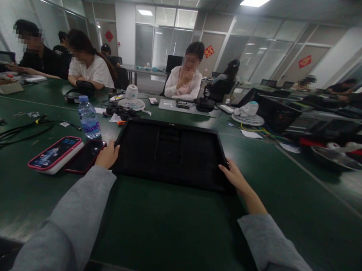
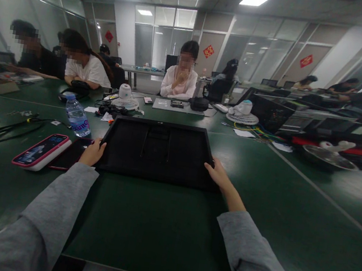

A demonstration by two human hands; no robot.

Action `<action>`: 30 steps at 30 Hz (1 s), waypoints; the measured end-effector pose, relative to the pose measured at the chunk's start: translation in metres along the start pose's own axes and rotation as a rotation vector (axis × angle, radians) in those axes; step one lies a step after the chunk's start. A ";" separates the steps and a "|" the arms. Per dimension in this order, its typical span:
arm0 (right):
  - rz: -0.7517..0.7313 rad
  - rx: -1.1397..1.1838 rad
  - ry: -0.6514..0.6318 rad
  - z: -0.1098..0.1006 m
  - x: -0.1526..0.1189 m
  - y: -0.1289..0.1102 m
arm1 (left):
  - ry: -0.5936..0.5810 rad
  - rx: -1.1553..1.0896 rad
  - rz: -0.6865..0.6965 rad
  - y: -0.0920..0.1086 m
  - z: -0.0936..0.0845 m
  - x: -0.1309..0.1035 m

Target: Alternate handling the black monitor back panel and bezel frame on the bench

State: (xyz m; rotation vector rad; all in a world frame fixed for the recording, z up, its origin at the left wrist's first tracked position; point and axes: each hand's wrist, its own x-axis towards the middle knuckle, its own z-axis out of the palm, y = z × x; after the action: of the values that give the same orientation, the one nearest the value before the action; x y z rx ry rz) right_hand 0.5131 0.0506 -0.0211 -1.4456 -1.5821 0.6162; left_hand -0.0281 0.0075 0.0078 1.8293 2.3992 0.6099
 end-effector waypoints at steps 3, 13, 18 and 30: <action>0.027 0.036 0.005 0.002 0.001 0.003 | 0.004 -0.005 0.000 -0.001 0.001 0.000; 0.051 0.044 0.043 0.005 0.005 -0.002 | 0.016 -0.028 -0.020 -0.001 0.003 -0.001; 0.214 0.255 -0.014 0.004 -0.001 -0.006 | 0.015 -0.046 -0.021 -0.002 0.002 0.000; 0.247 0.299 -0.055 0.002 0.000 -0.004 | 0.002 -0.050 -0.020 -0.003 0.001 0.000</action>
State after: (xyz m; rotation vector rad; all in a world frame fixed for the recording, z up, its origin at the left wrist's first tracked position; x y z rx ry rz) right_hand 0.5096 0.0504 -0.0184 -1.4132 -1.2953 0.9990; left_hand -0.0302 0.0076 0.0060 1.7844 2.3780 0.6638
